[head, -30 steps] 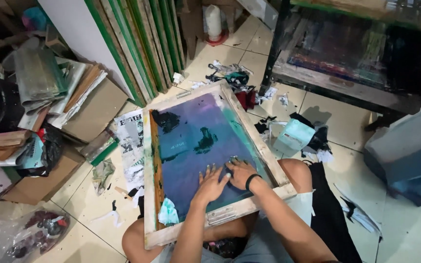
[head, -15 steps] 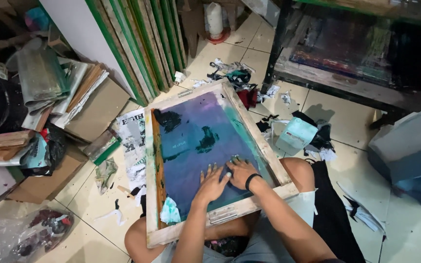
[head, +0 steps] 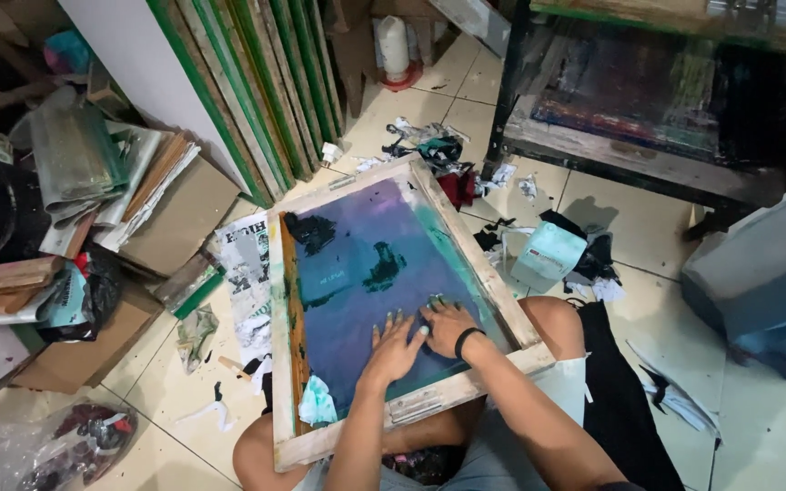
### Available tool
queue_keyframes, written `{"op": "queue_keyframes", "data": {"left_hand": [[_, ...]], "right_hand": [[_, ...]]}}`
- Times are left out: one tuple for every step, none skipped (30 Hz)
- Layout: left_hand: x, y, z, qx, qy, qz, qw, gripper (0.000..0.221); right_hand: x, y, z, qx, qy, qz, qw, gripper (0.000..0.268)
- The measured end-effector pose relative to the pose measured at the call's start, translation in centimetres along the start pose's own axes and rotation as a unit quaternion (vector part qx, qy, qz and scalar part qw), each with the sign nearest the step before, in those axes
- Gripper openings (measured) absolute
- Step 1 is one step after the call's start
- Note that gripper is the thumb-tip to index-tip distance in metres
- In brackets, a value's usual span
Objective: Cleaning a screen printing frame by applying solvent and wiping the mesh with a cloth.
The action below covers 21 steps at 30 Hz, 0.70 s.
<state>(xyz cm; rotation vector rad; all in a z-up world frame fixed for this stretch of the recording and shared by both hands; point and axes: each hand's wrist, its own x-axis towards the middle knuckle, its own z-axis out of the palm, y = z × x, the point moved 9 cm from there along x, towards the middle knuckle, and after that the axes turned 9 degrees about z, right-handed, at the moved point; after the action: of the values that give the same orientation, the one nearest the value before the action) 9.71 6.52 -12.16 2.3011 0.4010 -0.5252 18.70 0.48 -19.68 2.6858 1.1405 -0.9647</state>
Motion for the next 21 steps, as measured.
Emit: {"op": "queue_keyframes", "data": {"left_hand": [[0.1,-0.1,0.0,0.0,0.0,-0.001,1.0,0.069],[0.2,-0.1,0.0,-0.008,0.0,0.0,1.0,0.071],[0.2,-0.2,0.1,-0.015,-0.002,0.001,1.0,0.073],[-0.2,0.1,-0.1,-0.016,-0.002,0.0,1.0,0.073],[-0.5,0.5,-0.4,-0.012,0.0,0.002,1.0,0.072],[-0.9,1.0,-0.7,-0.008,0.002,0.004,1.0,0.071],[-0.6,0.5,-0.4,-0.007,0.002,0.004,1.0,0.071],[-0.3,0.0,0.0,-0.008,0.004,0.005,1.0,0.073],[0.1,-0.4,0.3,-0.008,0.007,0.006,1.0,0.075],[0.0,-0.2,0.1,-0.007,0.007,0.007,1.0,0.075],[-0.2,-0.1,0.0,-0.008,0.006,0.005,1.0,0.075],[-0.3,0.0,-0.1,-0.009,0.006,0.004,1.0,0.076],[-0.2,-0.1,0.0,-0.009,0.007,0.005,1.0,0.076],[-0.1,-0.3,0.1,-0.003,0.004,0.003,1.0,0.075],[0.0,-0.4,0.2,0.002,0.002,0.001,1.0,0.074],[0.0,-0.3,0.1,0.002,0.003,0.003,1.0,0.074],[-0.1,-0.1,0.1,0.003,0.002,0.006,1.0,0.074],[-0.2,0.0,0.0,0.004,0.001,0.009,1.0,0.075],[-0.3,0.2,-0.1,0.004,0.002,0.009,1.0,0.075],[-0.5,0.4,-0.2,0.003,0.0,0.006,1.0,0.075],[-0.7,0.6,-0.4,0.003,-0.001,0.004,1.0,0.076]], "right_hand": [[-0.1,0.0,-0.1,0.0,0.0,-0.001,1.0,0.062],[-0.2,-0.1,-0.3,-0.003,0.001,-0.003,1.0,0.062],[-0.4,-0.2,-0.4,-0.005,0.002,-0.005,1.0,0.062],[-0.6,-0.2,-0.4,-0.005,0.002,-0.006,1.0,0.062],[-0.7,-0.3,-0.6,-0.008,0.009,-0.008,1.0,0.061],[-0.8,-0.4,-0.9,-0.01,0.017,-0.011,1.0,0.06],[-0.9,-0.4,-0.8,-0.01,0.018,-0.01,1.0,0.06],[-0.9,-0.4,-0.8,-0.01,0.021,-0.011,1.0,0.06],[-0.9,-0.5,-0.8,-0.012,0.025,-0.012,1.0,0.06],[-0.9,-0.4,-0.9,-0.011,0.026,-0.011,1.0,0.06],[-0.9,-0.4,-0.8,-0.009,0.019,-0.009,1.0,0.061],[-0.8,-0.4,-0.6,-0.007,0.013,-0.007,1.0,0.062],[-0.8,-0.4,-0.7,-0.007,0.015,-0.006,1.0,0.062],[-0.7,-0.4,-0.5,0.001,0.006,-0.004,1.0,0.063],[-0.6,-0.3,-0.4,0.008,-0.002,0.0,1.0,0.063],[-0.7,-0.2,-0.5,0.007,0.0,0.001,1.0,0.063],[-0.8,-0.3,-0.6,0.011,-0.002,-0.001,1.0,0.062],[-0.8,-0.3,-0.6,0.015,-0.004,-0.003,1.0,0.062],[-0.7,-0.3,-0.5,0.015,-0.003,-0.003,1.0,0.062],[-0.6,-0.2,-0.4,0.013,-0.002,-0.004,1.0,0.062],[-0.5,-0.2,-0.4,0.012,-0.001,-0.004,1.0,0.062]]}}
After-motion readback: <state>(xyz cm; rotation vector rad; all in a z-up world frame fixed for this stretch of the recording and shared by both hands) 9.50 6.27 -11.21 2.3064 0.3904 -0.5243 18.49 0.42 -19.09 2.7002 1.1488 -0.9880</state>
